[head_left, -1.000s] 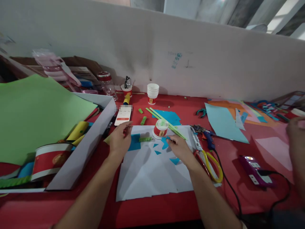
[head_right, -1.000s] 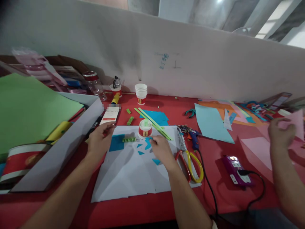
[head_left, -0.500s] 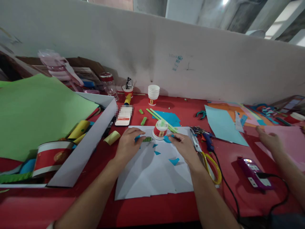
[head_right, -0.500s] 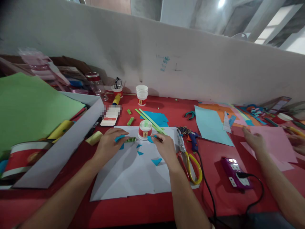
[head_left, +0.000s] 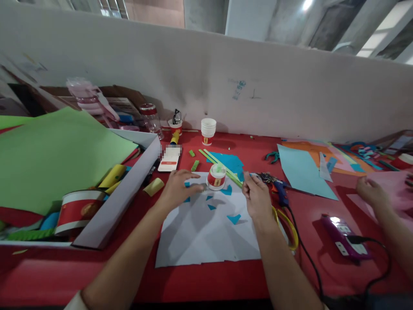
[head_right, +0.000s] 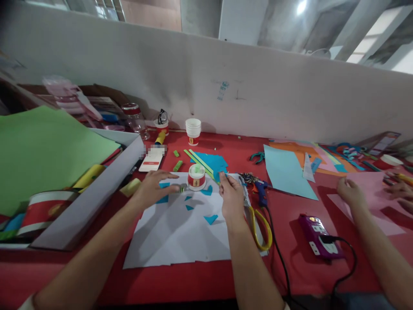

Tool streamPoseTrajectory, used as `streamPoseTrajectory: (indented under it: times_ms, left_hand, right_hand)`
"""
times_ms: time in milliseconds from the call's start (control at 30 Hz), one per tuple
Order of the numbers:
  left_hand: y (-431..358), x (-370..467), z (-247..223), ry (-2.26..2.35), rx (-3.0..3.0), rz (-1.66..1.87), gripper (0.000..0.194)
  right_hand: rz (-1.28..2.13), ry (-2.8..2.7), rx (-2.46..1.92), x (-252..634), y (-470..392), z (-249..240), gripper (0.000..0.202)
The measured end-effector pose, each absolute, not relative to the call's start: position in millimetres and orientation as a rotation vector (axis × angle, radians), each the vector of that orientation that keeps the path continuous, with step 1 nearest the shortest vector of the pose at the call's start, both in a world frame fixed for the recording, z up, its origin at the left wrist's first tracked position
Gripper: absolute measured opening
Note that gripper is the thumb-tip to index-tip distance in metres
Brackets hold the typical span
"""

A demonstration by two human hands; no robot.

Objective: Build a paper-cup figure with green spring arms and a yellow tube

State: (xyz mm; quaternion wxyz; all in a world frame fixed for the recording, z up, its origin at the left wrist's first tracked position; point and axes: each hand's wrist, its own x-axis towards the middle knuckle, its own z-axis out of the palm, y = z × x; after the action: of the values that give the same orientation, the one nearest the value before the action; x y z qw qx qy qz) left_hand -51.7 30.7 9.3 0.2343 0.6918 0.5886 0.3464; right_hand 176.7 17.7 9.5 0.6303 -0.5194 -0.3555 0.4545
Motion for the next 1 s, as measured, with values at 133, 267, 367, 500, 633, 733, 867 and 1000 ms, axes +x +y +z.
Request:
streamPoseTrajectory:
  times_ms: [133, 267, 367, 500, 633, 733, 867, 1000]
  left_hand:
    - [28, -48, -7, 1.584, 2.204, 0.710, 0.033]
    - [27, -48, -10, 1.467, 2.196, 0.810, 0.014]
    - [27, -47, -6, 1.417, 1.820, 1.029, 0.011]
    - [23, -44, 3, 1.220, 1.213, 1.164, 0.029]
    - [18, -44, 12, 1.022, 0.925, 1.228, 0.033]
    - [15, -43, 17, 0.902, 0.786, 1.265, 0.038]
    - [12, -41, 18, 0.782, 0.685, 1.220, 0.039]
    - [9, -37, 18, 0.759, 0.654, 1.189, 0.034]
  right_hand:
    - [1.075, -0.717, -1.129, 175, 19, 10, 0.046]
    - [1.124, -0.694, -1.099, 170, 16, 11, 0.039]
    - [1.142, -0.708, -1.093, 168, 11, 12, 0.032]
    - [1.128, -0.735, -1.085, 165, 11, 23, 0.025]
    - [1.125, -0.766, -1.044, 164, 19, 44, 0.025]
    - [1.068, -0.826, -0.996, 164, 20, 50, 0.023]
    - [1.106, -0.870, -1.005, 159, 8, 36, 0.019]
    - [1.270, -0.909, -1.007, 145, -6, 25, 0.018]
